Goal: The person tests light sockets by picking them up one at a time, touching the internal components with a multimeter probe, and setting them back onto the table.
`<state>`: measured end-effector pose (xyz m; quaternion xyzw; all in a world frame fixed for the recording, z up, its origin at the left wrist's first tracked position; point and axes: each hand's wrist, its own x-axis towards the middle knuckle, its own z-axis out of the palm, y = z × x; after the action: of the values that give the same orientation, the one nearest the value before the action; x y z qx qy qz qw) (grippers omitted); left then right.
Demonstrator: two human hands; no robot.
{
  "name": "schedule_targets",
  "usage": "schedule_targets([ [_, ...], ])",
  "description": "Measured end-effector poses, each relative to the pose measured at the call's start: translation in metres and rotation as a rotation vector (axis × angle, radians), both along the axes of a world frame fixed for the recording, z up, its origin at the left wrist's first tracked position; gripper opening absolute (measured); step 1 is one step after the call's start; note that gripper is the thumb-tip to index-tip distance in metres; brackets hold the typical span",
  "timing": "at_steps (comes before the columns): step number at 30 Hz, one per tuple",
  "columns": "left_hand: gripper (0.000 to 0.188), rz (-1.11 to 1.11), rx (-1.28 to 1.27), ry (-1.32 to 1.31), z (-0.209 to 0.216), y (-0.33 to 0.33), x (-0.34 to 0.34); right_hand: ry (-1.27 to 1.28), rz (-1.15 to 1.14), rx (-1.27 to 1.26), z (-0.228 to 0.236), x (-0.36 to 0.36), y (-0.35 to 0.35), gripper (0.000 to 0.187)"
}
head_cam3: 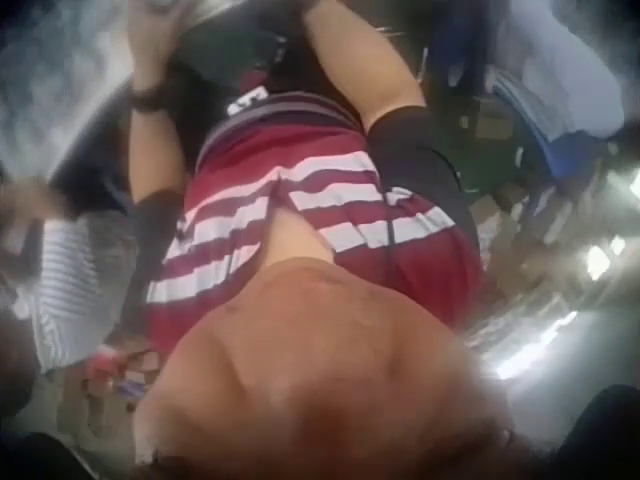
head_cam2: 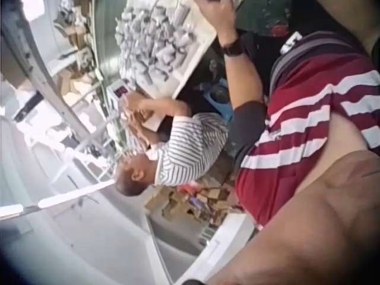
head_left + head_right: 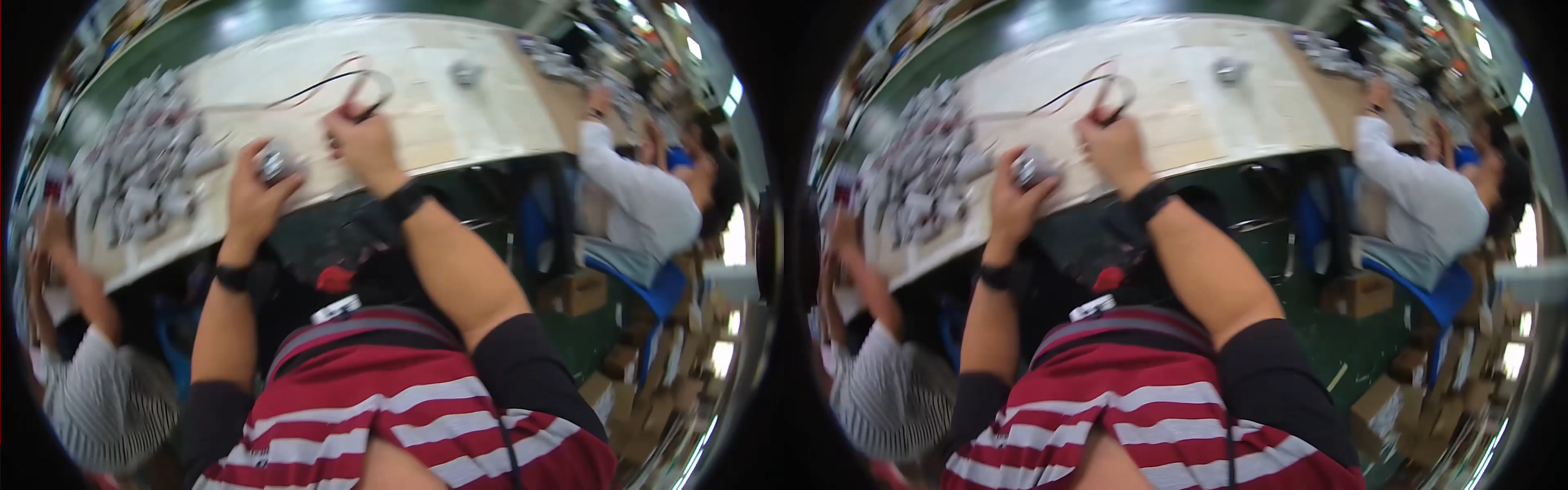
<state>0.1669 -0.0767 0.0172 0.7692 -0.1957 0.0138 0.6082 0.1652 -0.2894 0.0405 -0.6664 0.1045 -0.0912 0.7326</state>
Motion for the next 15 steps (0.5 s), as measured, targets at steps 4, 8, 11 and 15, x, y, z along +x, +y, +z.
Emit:
schedule_targets([
  [4,0.067,-0.050,-0.197,0.117,0.006,-0.001,-0.011,0.005,0.026,0.031,0.004,-0.006,0.012,0.015],
  [8,0.067,-0.065,-0.186,0.142,0.004,0.003,-0.014,-0.024,0.058,0.059,0.002,-0.007,0.023,0.016],
  [11,0.067,-0.073,-0.202,0.148,0.005,0.003,-0.015,-0.032,0.093,0.035,0.002,-0.007,0.028,0.017],
  [15,0.067,-0.093,-0.230,0.151,0.008,0.000,-0.017,-0.027,0.127,0.013,0.001,-0.005,0.031,0.017],
])
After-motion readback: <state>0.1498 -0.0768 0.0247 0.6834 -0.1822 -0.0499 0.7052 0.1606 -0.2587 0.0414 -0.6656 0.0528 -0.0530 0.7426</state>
